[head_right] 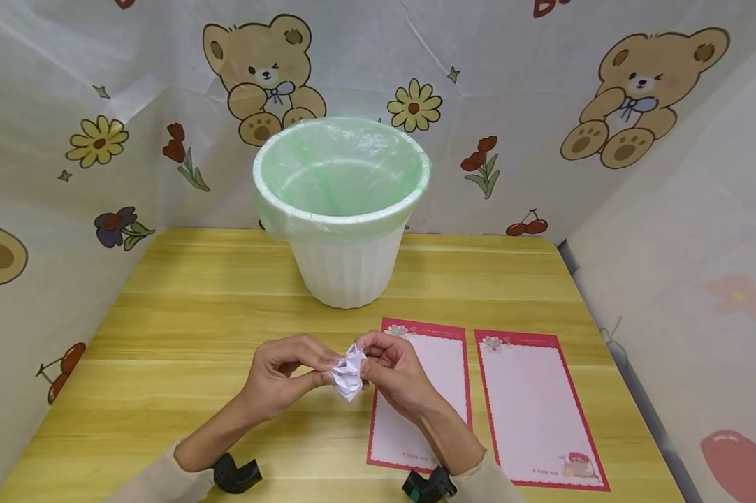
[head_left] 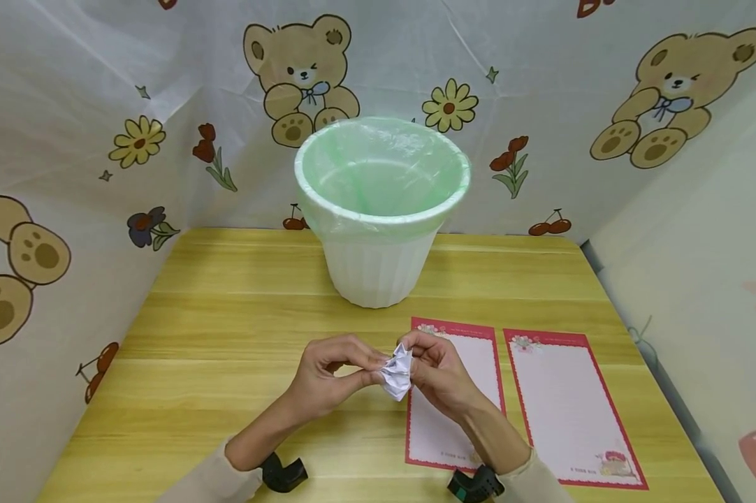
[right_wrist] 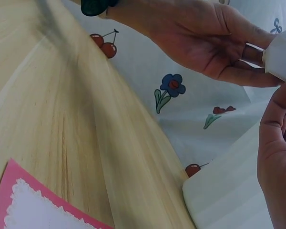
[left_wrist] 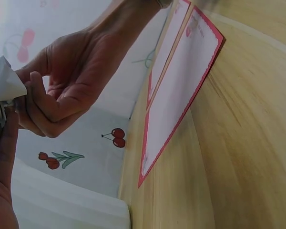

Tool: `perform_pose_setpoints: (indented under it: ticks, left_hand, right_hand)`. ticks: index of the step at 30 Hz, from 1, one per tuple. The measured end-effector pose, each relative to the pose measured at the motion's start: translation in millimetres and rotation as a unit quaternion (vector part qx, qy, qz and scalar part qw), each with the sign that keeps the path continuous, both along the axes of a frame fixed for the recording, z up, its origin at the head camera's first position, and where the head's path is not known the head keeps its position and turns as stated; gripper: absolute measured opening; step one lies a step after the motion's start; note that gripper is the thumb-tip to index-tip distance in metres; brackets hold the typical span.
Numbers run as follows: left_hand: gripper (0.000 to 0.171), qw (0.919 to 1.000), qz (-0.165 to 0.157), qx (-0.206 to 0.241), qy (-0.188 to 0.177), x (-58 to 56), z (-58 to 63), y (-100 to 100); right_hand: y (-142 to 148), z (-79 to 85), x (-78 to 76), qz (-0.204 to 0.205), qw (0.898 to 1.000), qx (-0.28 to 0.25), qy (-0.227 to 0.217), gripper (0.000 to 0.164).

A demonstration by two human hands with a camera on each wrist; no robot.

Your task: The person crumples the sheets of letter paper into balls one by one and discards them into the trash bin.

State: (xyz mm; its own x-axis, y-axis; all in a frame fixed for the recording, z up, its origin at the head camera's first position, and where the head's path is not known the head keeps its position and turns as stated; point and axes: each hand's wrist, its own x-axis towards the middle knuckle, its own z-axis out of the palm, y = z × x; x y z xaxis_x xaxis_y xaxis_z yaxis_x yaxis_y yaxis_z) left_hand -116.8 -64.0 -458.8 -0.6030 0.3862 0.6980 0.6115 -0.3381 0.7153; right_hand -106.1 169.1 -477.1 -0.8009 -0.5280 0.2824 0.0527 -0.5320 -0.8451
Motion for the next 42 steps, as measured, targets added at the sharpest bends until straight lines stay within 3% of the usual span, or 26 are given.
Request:
perform_pose_setpoints:
  ticks: [15, 24, 35, 42]
  left_hand:
    - [0.018, 0.9999, -0.005, -0.011, -0.012, 2.2, -3.0, -2]
    - [0.009, 0.9999, -0.008, -0.01, -0.007, 1.0, -4.1, -5]
    - [0.018, 0.9998, -0.003, -0.016, 0.008, 2.3, -1.2, -6]
    - [0.019, 0.9992, 0.012, -0.036, 0.008, 1.7, -0.6, -6]
  right_hand:
    - [-4, -8.5, 0.1, -0.004, 1.0, -0.008, 0.021, 0.017]
    - [-7, -13.1, 1.9, -0.031, 0.999, 0.003, 0.024, 0.021]
    - [-3, -4.0, -1.0, -0.03, 0.998, 0.043, 0.036, 0.025]
    - [6, -1.1, -1.0, -0.069, 0.99, 0.103, 0.07, 0.014]
